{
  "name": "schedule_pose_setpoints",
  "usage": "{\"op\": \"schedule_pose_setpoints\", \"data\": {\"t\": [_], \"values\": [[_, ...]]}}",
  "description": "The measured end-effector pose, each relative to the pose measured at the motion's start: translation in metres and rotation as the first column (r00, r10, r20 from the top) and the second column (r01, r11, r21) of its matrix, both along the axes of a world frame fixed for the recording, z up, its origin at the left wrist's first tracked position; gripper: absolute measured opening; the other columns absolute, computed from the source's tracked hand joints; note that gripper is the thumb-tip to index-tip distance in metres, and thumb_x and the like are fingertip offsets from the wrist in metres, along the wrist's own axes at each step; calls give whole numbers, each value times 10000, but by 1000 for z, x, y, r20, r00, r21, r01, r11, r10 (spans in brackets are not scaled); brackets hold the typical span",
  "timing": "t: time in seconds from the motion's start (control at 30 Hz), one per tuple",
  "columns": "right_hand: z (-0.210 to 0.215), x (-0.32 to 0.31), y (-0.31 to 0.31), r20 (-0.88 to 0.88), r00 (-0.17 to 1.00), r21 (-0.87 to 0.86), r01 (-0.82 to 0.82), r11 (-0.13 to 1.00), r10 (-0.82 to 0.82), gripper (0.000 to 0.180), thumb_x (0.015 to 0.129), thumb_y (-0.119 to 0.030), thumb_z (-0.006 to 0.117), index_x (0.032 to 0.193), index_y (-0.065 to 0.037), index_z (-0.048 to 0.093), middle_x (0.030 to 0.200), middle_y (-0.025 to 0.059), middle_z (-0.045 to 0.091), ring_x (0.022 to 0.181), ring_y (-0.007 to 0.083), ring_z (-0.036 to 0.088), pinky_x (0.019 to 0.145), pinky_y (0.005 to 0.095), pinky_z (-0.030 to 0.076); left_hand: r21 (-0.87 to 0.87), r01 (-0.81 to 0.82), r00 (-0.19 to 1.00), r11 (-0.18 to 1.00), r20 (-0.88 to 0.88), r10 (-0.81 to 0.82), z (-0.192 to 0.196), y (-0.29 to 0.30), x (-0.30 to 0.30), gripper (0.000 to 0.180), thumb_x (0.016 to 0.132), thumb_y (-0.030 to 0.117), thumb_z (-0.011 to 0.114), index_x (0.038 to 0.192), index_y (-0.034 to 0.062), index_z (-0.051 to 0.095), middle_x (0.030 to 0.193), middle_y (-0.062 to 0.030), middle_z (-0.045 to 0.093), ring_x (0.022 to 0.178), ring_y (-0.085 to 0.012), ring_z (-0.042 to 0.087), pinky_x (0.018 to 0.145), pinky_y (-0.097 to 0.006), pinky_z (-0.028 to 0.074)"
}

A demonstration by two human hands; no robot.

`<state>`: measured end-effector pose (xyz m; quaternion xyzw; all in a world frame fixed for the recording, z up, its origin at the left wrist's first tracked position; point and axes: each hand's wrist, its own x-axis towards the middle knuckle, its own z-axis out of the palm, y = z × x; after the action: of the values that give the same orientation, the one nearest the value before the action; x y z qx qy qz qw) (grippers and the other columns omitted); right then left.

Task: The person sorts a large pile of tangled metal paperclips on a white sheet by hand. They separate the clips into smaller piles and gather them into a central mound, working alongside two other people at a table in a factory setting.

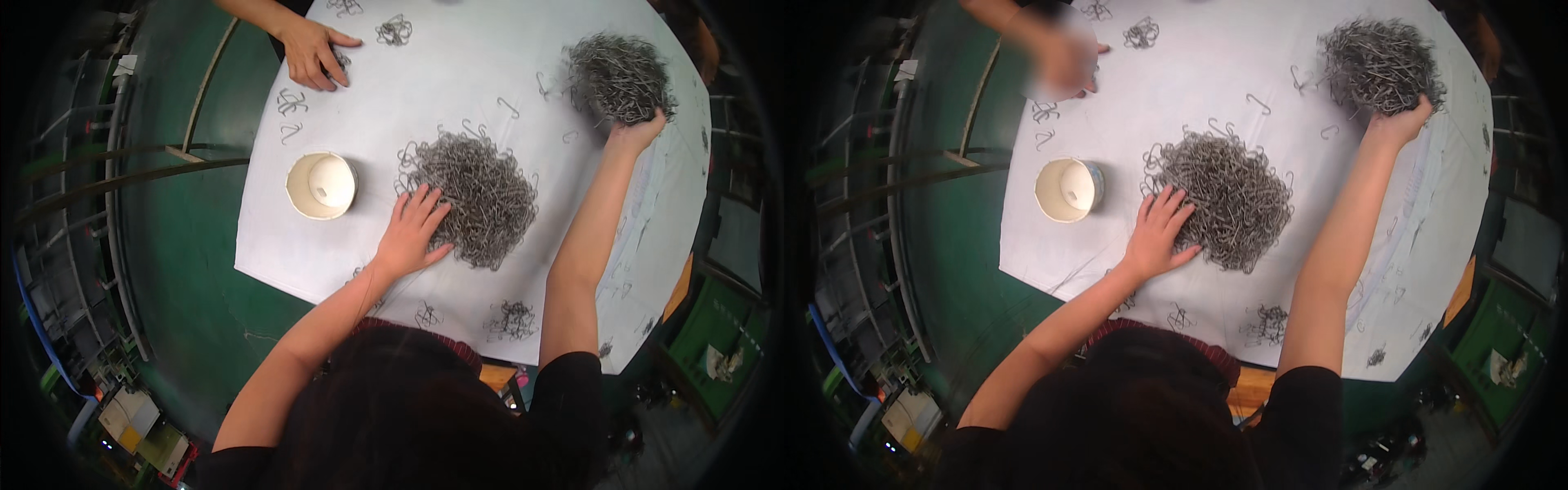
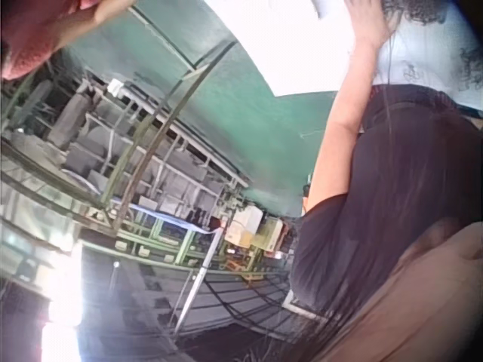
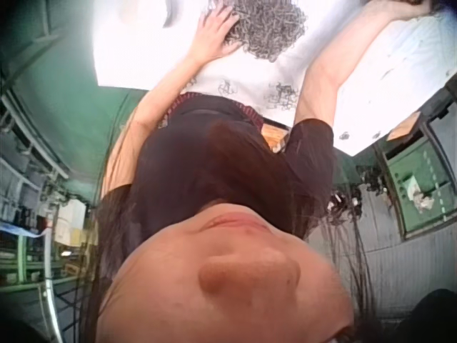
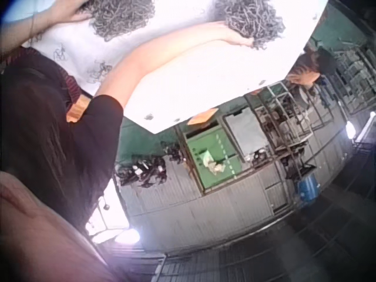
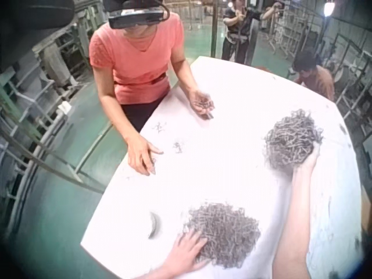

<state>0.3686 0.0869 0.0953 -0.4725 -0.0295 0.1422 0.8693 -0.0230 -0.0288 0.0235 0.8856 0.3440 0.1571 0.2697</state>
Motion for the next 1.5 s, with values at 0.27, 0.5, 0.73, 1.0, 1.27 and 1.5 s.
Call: {"op": "schedule_pose_setpoints", "data": {"t": [0.27, 0.5, 0.73, 1.0, 1.27, 1.5], "values": [[18, 20, -8, 175, 984, 131, -61, 989, 38, 505, 764, -286, 467, 1167, 16, 509, 1174, 156, 537, 1079, 317, 517, 888, 460, 441, -6, -11, 1000, 1000, -7, 11, -2, -1, -1, 665, 728, 401, 671, 1261, 80, 433, 1372, -144, 358, 1313, -332, 274, 1054, -502, 205], [96, 29, -33, 457, 889, 313, -157, 937, -3, 556, 692, -302, 442, 1135, 20, 539, 1167, 197, 536, 1092, 364, 512, 893, 516, 445, -10, -14, 1000, 1000, -26, 14, -3, -4, -2, 653, 743, 414, 650, 1271, 95, 438, 1376, -134, 351, 1318, -317, 262, 1063, -489, 201], [24, 53, -36, 280, 959, -33, -44, 999, 51, 444, 836, -298, 411, 1141, 4, 521, 1147, 155, 544, 1038, 298, 539, 869, 451, 465, -24, 9, 1000, 1000, -26, -9, 2, 1, -1, 640, 750, 405, 644, 1267, 87, 440, 1373, -140, 354, 1316, -319, 265, 1060, -496, 203], [39, 56, -29, 149, 988, 105, -55, 993, 39, 472, 772, -318, 421, 1119, -26, 550, 1149, 137, 557, 1057, 294, 535, 862, 469, 452, -9, -5, 1000, 1000, -31, 5, 2, 0, 0, 646, 743, 401, 651, 1265, 85, 439, 1372, -150, 358, 1321, -324, 261, 1061, -498, 198], [97, 43, -73, 414, 908, 215, -33, 976, -61, 539, 735, -356, 414, 1135, -25, 561, 1161, 157, 558, 1059, 322, 546, 873, 471, 461, -23, -7, 999, 1000, -31, 7, 3, -2, 0, 653, 731, 381, 666, 1267, 86, 436, 1369, -150, 357, 1316, -326, 266, 1058, -500, 201], [41, 49, -87, 282, 957, 57, 55, 997, -69, 498, 864, -360, 429, 1217, -14, 485, 1270, 138, 478, 1138, 300, 477, 950, 438, 404, -32, 14, 1000, 999, -7, -14, 5, -3, -3, 652, 740, 387, 654, 1273, 86, 430, 1373, -154, 347, 1319, -330, 257, 1056, -504, 204]]}}
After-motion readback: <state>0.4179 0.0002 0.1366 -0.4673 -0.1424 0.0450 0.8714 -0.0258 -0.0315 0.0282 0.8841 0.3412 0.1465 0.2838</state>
